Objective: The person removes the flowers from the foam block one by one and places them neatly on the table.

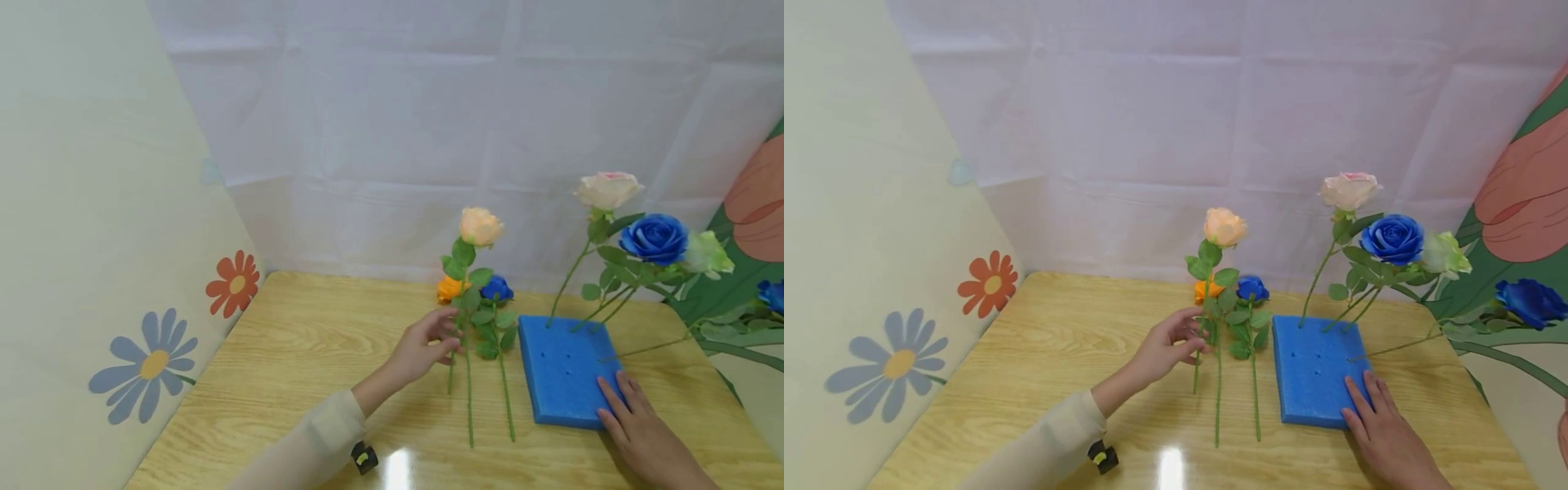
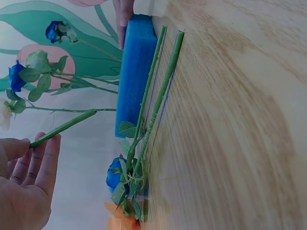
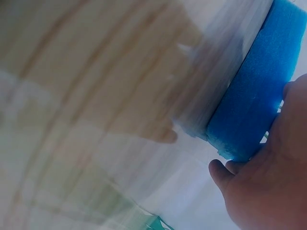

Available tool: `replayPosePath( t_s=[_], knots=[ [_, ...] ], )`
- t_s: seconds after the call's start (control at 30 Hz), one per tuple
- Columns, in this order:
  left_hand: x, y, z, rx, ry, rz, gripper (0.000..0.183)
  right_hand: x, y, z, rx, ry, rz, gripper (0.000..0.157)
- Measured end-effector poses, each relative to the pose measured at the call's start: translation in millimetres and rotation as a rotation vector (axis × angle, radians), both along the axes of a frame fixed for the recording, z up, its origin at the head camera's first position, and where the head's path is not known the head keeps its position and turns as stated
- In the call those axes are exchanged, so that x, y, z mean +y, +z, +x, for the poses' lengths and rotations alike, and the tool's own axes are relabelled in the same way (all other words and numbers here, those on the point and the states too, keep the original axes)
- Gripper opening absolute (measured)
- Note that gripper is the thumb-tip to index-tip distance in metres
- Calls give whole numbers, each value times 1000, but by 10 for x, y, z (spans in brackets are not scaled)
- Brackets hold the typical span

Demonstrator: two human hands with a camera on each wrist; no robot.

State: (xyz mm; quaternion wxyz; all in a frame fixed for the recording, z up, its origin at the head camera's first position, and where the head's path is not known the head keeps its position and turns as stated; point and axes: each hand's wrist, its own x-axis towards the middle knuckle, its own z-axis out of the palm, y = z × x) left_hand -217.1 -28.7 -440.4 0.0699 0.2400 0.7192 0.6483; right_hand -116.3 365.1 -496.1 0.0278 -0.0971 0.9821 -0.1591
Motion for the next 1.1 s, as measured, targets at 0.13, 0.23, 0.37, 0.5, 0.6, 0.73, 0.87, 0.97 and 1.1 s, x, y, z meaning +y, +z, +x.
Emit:
replayPosePath(
  t_s=[0.13,0.23,0.37,0.5,0.6,0.73,0.87,0.97,1.1],
  knots=[
    [-46,-9,6,-7,10,0,51,5,0,0,-3,3,-7,65],
    [-82,-12,13,-15,14,-1,52,7,-5,5,-6,4,-15,65],
    [-124,-21,20,-28,23,6,53,9,-10,12,-11,-1,-23,66],
    [-161,-33,22,-42,30,3,54,8,-1,7,-12,1,-14,65],
    [-188,-45,25,-46,32,-4,54,2,11,1,-6,3,10,65],
    [-228,-69,32,-50,37,-9,53,-9,26,2,-10,0,22,65],
    [-273,-84,46,-68,49,-11,53,-12,29,8,-11,-2,19,65],
    [-305,-84,57,-91,60,-8,54,-12,28,10,-7,0,13,64],
    [-342,-81,71,-114,70,-12,55,-8,26,7,-17,0,5,65]
  ],
)
